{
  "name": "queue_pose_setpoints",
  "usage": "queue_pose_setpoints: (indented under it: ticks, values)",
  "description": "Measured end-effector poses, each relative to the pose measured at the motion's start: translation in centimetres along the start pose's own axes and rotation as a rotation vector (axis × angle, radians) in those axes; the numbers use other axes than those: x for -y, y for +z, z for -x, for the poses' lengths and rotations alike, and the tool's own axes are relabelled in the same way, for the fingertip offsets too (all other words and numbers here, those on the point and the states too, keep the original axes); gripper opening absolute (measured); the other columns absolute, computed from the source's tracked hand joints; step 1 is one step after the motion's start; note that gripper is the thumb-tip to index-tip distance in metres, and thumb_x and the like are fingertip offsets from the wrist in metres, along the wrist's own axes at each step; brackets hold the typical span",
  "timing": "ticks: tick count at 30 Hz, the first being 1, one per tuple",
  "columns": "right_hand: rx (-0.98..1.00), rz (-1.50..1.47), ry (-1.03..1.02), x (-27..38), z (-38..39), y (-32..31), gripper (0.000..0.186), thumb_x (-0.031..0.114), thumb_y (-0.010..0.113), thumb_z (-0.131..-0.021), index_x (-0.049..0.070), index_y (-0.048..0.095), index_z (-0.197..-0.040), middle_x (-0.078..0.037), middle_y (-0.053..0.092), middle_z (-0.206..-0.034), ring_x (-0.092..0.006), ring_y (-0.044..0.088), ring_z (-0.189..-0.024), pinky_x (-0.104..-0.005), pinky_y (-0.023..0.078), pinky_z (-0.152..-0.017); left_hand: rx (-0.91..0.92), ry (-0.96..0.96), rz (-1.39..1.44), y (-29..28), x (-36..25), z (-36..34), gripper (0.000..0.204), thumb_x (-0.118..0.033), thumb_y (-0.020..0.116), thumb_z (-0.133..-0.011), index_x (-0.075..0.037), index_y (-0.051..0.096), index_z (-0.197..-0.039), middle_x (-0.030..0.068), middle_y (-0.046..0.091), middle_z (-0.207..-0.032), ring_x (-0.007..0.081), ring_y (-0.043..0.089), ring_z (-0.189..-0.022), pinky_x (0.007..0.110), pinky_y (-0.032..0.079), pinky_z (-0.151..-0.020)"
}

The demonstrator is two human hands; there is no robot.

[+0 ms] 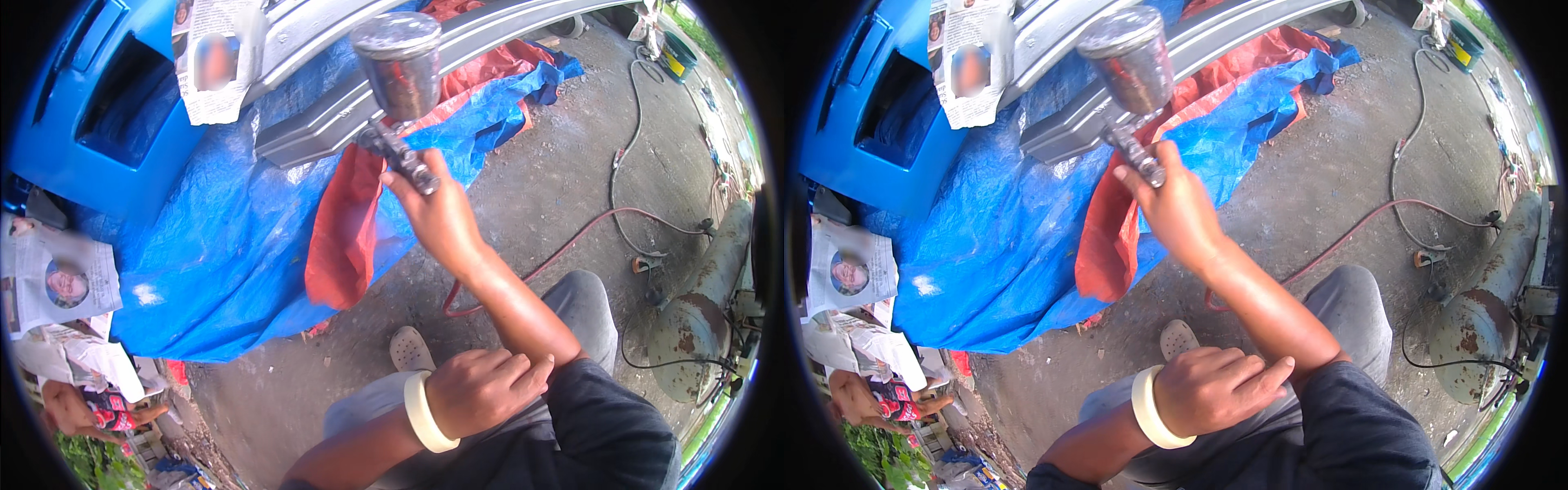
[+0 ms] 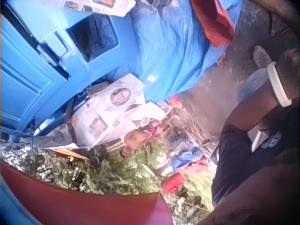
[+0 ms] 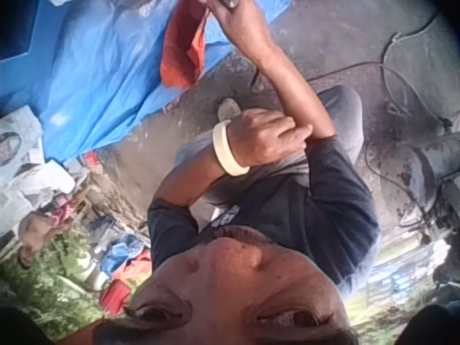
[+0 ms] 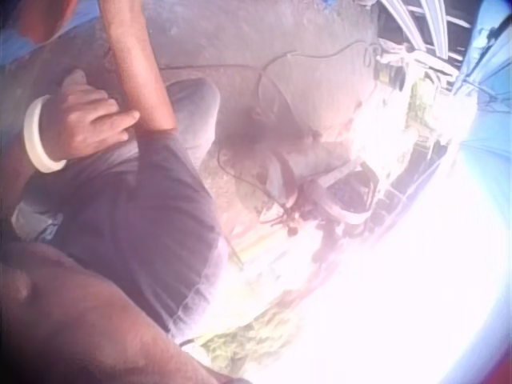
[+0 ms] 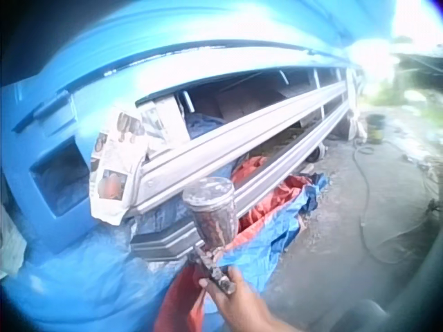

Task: The person uses a spray gun to apply paint to a long, curved metal frame. They move the spray gun along the length of the frame, adjusting their position to cover different sections. The person also briefly handles a roll of tape during the process.

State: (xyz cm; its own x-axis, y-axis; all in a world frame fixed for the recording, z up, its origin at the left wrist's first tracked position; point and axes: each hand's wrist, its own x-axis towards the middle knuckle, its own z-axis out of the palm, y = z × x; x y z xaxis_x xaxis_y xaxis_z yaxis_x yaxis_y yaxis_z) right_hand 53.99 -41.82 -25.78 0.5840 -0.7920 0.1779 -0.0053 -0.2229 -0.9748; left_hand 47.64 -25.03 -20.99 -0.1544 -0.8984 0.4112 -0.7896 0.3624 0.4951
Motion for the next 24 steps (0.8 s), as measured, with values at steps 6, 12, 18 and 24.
queue_pose_setpoints:
  ticks: [6, 12, 18, 24]
  values:
    - [-0.280, 0.173, 0.048, -3.0, -5.7, -11.1, 0.042, 0.038, 0.078, -0.099, 0.003, 0.061, -0.113, -0.024, 0.075, -0.093, -0.0358, 0.077, -0.094, -0.0450, 0.054, -0.077, 0.046, -0.038, 0.322, -1.7, 0.1, -0.3, 0.034, -0.025, 0.080, -0.092, -0.007, 0.073, -0.119, 0.0009, 0.063, -0.081, 0.0177, 0.065, -0.066, 0.032, 0.053, -0.060]
    - [-0.496, 0.240, 0.032, -4.7, -7.4, -17.5, 0.038, 0.036, 0.075, -0.100, 0.005, 0.063, -0.119, -0.023, 0.076, -0.096, -0.0352, 0.077, -0.093, -0.0443, 0.055, -0.079, 0.610, 0.213, 1.434, -3.0, -0.6, -0.2, 0.021, -0.025, 0.063, -0.105, -0.005, 0.066, -0.103, 0.0141, 0.068, -0.092, 0.0341, 0.068, -0.085, 0.045, 0.053, -0.073]
    - [-0.390, 0.136, 0.006, -5.3, -5.5, -16.7, 0.036, 0.032, 0.077, -0.099, 0.004, 0.064, -0.117, -0.016, 0.074, -0.088, -0.0303, 0.075, -0.085, -0.0434, 0.054, -0.077, 0.770, 0.245, 1.272, -1.4, -3.3, 0.2, 0.024, -0.028, 0.067, -0.101, -0.004, 0.066, -0.104, 0.0130, 0.065, -0.112, 0.0339, 0.064, -0.100, 0.046, 0.053, -0.082]
    - [0.065, -0.087, 0.078, -3.4, -2.7, -14.8, 0.041, 0.040, 0.079, -0.098, 0.004, 0.065, -0.112, -0.002, 0.061, -0.068, -0.0140, 0.064, -0.057, -0.0357, 0.050, -0.054, 0.346, 0.255, 1.260, -1.1, -4.5, -1.0, 0.019, -0.020, 0.066, -0.100, -0.002, 0.060, -0.098, 0.0166, 0.066, -0.101, 0.0332, 0.067, -0.079, 0.043, 0.054, -0.062]
